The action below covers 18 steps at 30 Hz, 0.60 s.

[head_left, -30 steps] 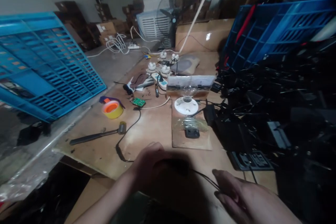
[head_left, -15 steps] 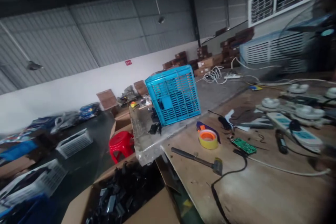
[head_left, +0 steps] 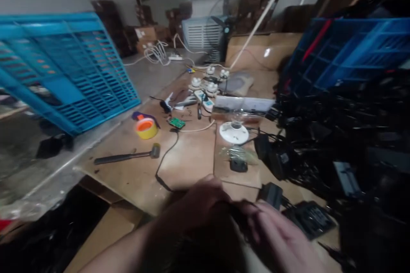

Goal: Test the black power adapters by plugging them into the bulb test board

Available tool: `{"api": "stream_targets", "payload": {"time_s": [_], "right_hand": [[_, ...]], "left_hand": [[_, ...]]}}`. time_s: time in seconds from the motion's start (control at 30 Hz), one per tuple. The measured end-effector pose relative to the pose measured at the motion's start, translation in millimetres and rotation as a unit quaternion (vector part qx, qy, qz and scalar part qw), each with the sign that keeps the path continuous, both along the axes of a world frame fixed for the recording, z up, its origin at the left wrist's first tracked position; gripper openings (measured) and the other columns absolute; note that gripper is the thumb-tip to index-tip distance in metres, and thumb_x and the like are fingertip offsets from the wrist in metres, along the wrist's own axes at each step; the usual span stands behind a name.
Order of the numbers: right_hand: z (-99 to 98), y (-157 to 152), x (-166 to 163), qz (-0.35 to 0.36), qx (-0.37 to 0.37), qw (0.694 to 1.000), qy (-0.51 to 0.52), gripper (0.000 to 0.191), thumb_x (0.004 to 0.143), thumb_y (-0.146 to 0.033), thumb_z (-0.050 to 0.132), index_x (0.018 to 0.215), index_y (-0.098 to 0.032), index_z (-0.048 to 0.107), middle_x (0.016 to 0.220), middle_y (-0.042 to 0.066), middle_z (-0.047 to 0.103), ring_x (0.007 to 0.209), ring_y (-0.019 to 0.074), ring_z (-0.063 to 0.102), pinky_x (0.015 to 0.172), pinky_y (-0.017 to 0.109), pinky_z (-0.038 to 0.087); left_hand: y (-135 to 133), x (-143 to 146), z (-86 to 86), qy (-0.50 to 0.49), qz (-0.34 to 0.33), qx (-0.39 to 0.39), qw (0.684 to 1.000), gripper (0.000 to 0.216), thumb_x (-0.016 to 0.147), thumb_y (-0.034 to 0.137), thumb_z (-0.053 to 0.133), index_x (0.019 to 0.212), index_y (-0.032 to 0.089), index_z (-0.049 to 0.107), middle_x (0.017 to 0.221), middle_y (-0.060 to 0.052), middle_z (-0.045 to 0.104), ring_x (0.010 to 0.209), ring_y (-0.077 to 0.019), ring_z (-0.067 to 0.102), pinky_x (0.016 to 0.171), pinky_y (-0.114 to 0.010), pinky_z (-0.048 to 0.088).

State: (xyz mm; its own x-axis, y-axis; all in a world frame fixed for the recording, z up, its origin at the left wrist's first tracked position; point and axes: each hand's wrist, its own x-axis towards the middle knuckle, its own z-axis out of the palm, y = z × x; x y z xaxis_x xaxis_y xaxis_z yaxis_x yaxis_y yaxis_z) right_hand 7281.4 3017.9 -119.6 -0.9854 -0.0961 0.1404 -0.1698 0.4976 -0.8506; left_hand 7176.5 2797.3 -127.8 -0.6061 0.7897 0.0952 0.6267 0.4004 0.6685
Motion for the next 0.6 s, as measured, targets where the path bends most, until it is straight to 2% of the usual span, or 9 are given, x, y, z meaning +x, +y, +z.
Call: {"api": "stream_targets", "payload": {"time_s": [0.13,0.2,0.27,0.33,0.4,0.5,0.6], "right_hand": [[-18.0,-28.1,-10.0,-0.009,0.110,0.994,-0.018,0.028,0.105,-0.033,0.041,0.101,-0.026,0.068,0.085,0.003,0.066,0.078,0.0190,0.066,0.067,0.026,0.053],[-26.3,-31.3,-12.1,0.006,0.146,0.989,-0.009,0.024,0.103,-0.030,0.046,0.107,-0.028,0.069,0.087,0.002,0.065,0.080,0.0198,0.064,0.067,0.026,0.050],[-31.0,-28.3,-12.2,0.033,0.167,0.985,0.013,0.023,0.102,-0.028,0.050,0.112,-0.030,0.070,0.092,0.003,0.067,0.084,0.0207,0.063,0.069,0.028,0.049],[-31.6,-23.4,-12.7,0.052,0.148,0.987,0.029,0.022,0.101,-0.024,0.051,0.110,-0.030,0.070,0.097,0.004,0.069,0.087,0.0210,0.064,0.072,0.029,0.049],[-29.4,-19.7,-14.7,0.037,0.099,0.994,0.013,0.015,0.098,-0.021,0.055,0.097,-0.026,0.069,0.088,0.002,0.068,0.079,0.0187,0.063,0.070,0.028,0.048],[-24.9,-18.8,-19.2,0.006,0.047,0.999,-0.023,0.011,0.094,-0.022,0.061,0.083,-0.023,0.063,0.074,-0.002,0.062,0.068,0.0157,0.060,0.063,0.025,0.047],[-22.2,-22.6,-21.8,0.011,0.022,1.000,-0.015,0.013,0.090,-0.015,0.055,0.089,-0.023,0.066,0.088,0.003,0.069,0.082,0.0193,0.066,0.074,0.030,0.051]], "left_hand": [[-3.8,8.2,4.3,0.022,0.029,0.045,0.998,0.033,0.088,0.011,0.068,0.118,0.024,0.068,0.113,-0.005,0.067,0.108,-0.0249,0.058,0.097,-0.039,0.044],[-3.4,13.8,10.6,0.005,0.082,0.073,0.994,0.030,0.086,0.012,0.071,0.114,0.021,0.066,0.110,-0.005,0.066,0.104,-0.0234,0.059,0.093,-0.036,0.045],[0.6,16.3,13.6,-0.041,0.113,0.073,0.990,0.015,0.086,0.018,0.073,0.101,0.020,0.068,0.096,-0.002,0.067,0.092,-0.0199,0.061,0.082,-0.031,0.047],[6.3,14.9,11.1,-0.073,0.120,0.054,0.989,0.005,0.087,0.018,0.072,0.089,0.019,0.069,0.086,0.000,0.069,0.083,-0.0186,0.063,0.075,-0.029,0.046],[10.7,11.5,5.5,-0.082,0.113,0.042,0.989,0.006,0.086,0.013,0.070,0.084,0.019,0.070,0.084,-0.002,0.072,0.083,-0.0193,0.064,0.076,-0.030,0.047],[12.1,8.5,0.6,-0.084,0.122,0.047,0.988,0.011,0.093,0.018,0.062,0.087,0.019,0.071,0.088,-0.003,0.073,0.087,-0.0198,0.066,0.082,-0.031,0.048],[9.3,7.6,5.4,-0.092,0.121,0.044,0.987,0.014,0.098,0.024,0.058,0.094,0.021,0.071,0.095,-0.004,0.073,0.092,-0.0201,0.066,0.086,-0.032,0.048]]}}
